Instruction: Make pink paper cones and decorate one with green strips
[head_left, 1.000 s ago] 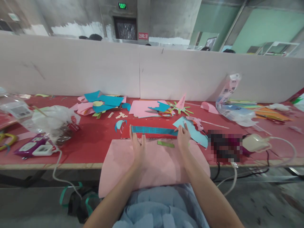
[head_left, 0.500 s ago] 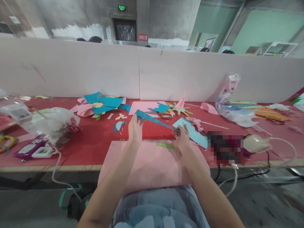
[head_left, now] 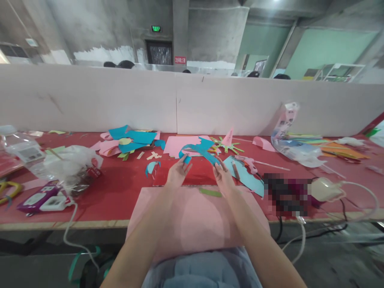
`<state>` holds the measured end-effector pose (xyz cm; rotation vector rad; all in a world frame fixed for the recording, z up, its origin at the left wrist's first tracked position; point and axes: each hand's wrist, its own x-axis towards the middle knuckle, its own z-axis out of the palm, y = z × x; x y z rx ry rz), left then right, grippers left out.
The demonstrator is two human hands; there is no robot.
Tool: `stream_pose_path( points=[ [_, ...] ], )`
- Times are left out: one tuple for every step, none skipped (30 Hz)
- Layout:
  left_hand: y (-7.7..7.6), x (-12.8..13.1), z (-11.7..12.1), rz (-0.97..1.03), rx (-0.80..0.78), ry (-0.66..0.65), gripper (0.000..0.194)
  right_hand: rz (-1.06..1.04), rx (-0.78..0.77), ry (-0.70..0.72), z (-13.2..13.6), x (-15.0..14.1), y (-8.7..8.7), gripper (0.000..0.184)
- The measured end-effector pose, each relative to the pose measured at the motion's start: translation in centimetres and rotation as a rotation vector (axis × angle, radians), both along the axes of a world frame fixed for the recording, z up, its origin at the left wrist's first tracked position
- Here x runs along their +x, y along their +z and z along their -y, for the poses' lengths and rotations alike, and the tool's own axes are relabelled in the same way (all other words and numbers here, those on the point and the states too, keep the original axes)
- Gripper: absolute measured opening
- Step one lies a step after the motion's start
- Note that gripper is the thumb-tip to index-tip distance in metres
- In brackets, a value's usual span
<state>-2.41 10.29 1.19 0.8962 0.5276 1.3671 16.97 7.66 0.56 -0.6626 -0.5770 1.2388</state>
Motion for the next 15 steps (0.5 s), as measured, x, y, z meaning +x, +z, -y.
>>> stream_pose_path(
  points=[
    [0.0, 0.3, 0.0, -0.002, 0.004, -0.019, 0.025, -0.03, 0.002, 0.005, -0.3, -0.6, 0.2, 0.034],
    [-0.1, 0.5, 0.1, -0.007, 0.007, -0.037, 0.023, -0.056, -0.007, 0.002, -0.5, -1.2, 0.3, 0.031],
    [-0.2, 0.8, 0.0, -0.018, 0.006, -0.05, 0.022, -0.069, -0.025, 0.002, -0.8, -1.8, 0.3, 0.028],
    [-0.3, 1.0, 0.0, -0.041, 0.003, -0.054, 0.022, -0.062, -0.046, 0.004, -1.1, -2.4, 0.3, 0.027],
    [-0.5, 1.2, -0.1, -0.07, -0.007, -0.063, 0.023, -0.027, -0.059, 0.008, -1.3, -2.9, 0.1, 0.027],
    [-0.6, 1.4, -0.2, -0.102, -0.024, -0.073, 0.025, 0.026, -0.068, 0.014, -1.4, -3.3, -0.1, 0.027],
    [-0.8, 1.6, -0.3, -0.134, -0.044, -0.077, 0.028, 0.092, -0.071, 0.02, -1.5, -3.7, -0.3, 0.028],
    [-1.0, 1.7, -0.4, -0.165, -0.058, -0.08, 0.03, 0.162, -0.07, 0.024, -1.6, -3.9, -0.5, 0.028],
    [-1.3, 1.9, -0.5, -0.195, -0.062, -0.08, 0.03, 0.228, -0.066, 0.026, -1.6, -4.0, -0.8, 0.028],
    [-1.5, 2.1, -0.6, -0.223, -0.058, -0.081, 0.029, 0.287, -0.06, 0.025, -1.5, -4.1, -1.0, 0.028],
    [-1.7, 2.3, -0.6, -0.251, -0.05, -0.075, 0.027, 0.344, -0.049, 0.028, -1.5, -4.1, -1.2, 0.028],
    [-1.9, 2.4, -0.7, -0.273, -0.045, -0.062, 0.025, 0.402, -0.031, 0.031, -1.4, -4.1, -1.3, 0.027],
    [-2.0, 2.5, -0.7, -0.286, -0.048, -0.047, 0.025, 0.465, -0.01, 0.037, -1.3, -4.2, -1.3, 0.027],
    [-2.1, 2.5, -0.7, -0.284, -0.06, -0.037, 0.025, 0.527, 0.009, 0.046, -1.3, -4.2, -1.3, 0.027],
    [-2.1, 2.5, -0.6, -0.264, -0.079, -0.026, 0.027, 0.582, 0.026, 0.056, -1.2, -4.2, -1.3, 0.027]
  ],
)
